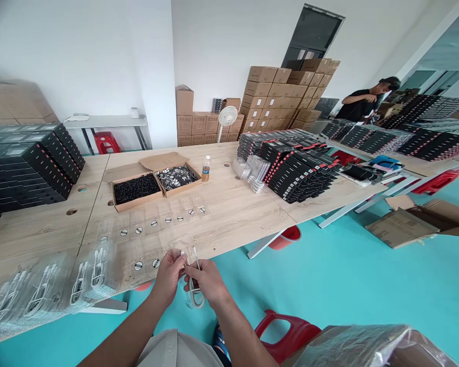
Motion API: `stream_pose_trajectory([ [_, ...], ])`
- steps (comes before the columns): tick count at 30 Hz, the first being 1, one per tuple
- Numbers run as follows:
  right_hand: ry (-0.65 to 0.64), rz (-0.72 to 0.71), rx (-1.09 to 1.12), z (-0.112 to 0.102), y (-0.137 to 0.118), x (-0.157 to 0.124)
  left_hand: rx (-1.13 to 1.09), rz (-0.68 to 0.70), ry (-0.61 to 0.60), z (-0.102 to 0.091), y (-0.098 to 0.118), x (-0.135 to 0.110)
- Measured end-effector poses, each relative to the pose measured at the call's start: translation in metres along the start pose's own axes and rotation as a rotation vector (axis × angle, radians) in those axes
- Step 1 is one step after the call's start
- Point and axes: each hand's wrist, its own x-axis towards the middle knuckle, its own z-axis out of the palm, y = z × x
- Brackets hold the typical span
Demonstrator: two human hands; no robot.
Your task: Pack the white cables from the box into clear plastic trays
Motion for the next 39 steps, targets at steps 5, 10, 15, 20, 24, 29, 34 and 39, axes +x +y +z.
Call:
stream_pose_trajectory([
  [5, -0.042, 0.036, -0.055, -0.007, -0.004, -0.002, 0.027, 0.044, -0.061, 0.001, -0.002, -0.002],
  [10, -0.096, 0.091, -0.073, -0.015, -0.009, -0.004, 0.102, 0.016, -0.097, -0.003, 0.001, 0.000],
  [15, -0.168, 0.098, -0.063, -0.020, -0.013, -0.007, 0.151, -0.048, -0.218, -0.008, 0.012, 0.001],
  [20, -0.156, 0.097, -0.058, -0.019, -0.012, -0.006, 0.133, -0.044, -0.265, -0.008, 0.012, 0.001],
  [24, -0.146, 0.093, -0.082, -0.018, -0.010, -0.002, 0.145, -0.033, -0.231, -0.008, 0.008, 0.002],
  [29, -0.124, 0.084, -0.186, -0.019, -0.009, 0.004, 0.159, -0.006, -0.184, -0.007, 0.004, 0.005],
  [34, -0.015, -0.020, -0.516, -0.013, -0.013, 0.003, 0.118, 0.014, -0.055, -0.005, 0.001, 0.008],
  [39, 0.296, -0.178, -1.129, 0.004, -0.011, -0.003, 0.019, -0.028, 0.058, -0.002, -0.001, 0.010],
])
